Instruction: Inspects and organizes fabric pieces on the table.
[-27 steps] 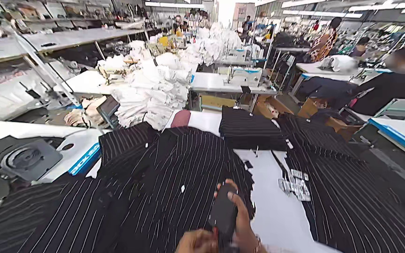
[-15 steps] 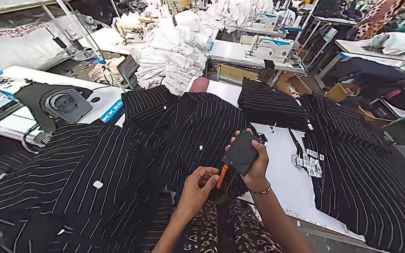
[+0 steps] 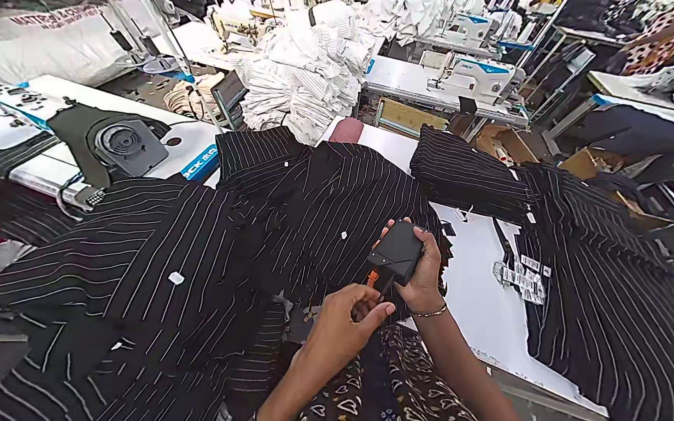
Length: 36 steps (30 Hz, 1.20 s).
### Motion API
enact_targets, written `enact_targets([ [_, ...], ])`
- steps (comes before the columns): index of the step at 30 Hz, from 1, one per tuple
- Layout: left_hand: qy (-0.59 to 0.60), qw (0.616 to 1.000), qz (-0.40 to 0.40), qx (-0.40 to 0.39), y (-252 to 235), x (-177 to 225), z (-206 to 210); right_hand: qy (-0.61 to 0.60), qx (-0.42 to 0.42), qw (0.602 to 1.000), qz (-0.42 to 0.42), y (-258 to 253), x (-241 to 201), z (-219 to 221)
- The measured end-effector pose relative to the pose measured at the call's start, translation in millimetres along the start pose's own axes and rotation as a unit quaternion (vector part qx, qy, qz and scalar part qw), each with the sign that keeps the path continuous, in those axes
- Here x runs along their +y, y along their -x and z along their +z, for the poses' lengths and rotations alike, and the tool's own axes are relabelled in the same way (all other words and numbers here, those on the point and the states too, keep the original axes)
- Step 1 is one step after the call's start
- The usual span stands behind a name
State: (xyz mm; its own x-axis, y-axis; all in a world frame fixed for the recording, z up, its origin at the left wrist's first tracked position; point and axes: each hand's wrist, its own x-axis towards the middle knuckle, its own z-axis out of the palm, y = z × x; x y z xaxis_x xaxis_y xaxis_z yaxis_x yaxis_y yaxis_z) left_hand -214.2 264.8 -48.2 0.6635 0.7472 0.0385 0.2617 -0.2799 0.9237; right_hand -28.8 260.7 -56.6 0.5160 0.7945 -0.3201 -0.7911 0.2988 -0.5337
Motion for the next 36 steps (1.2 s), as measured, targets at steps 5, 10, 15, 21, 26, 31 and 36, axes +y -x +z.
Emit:
enact_targets([
  [5, -0.070, 0.997, -0.005, 0.012, -4.7, 4.1, 18.5, 0.002, 0.049, 0.998, 0.028, 3.3, -0.3, -3.0],
  [10, -0.120, 0.988, 0.052, 0.079, -8.1, 5.8, 37.1, 0.002, 0.066, 0.997, 0.037, 4.8, -6.2, -7.0],
  [15, -0.125, 0.984, 0.080, 0.100, -7.6, 8.4, 45.7, -0.013, 0.058, 0.997, 0.042, 4.7, -7.5, -15.0],
  [21, -0.113, 0.980, 0.115, 0.116, -0.2, -0.7, 49.2, 0.008, 0.032, 0.999, 0.023, 10.7, -5.5, -17.0],
  [26, -0.116, 0.976, 0.127, 0.136, 6.5, -5.3, 46.8, 0.019, 0.026, 0.999, 0.030, 13.6, 4.1, -14.7],
  [31, -0.169, 0.975, 0.099, 0.108, 13.2, 5.2, 35.8, -0.053, 0.048, 0.993, 0.090, 16.9, 18.4, -20.7],
  [36, -0.077, 0.996, 0.004, -0.050, 26.6, 14.7, -7.5, -0.057, 0.064, 0.990, 0.111, 20.9, 24.6, -25.2],
])
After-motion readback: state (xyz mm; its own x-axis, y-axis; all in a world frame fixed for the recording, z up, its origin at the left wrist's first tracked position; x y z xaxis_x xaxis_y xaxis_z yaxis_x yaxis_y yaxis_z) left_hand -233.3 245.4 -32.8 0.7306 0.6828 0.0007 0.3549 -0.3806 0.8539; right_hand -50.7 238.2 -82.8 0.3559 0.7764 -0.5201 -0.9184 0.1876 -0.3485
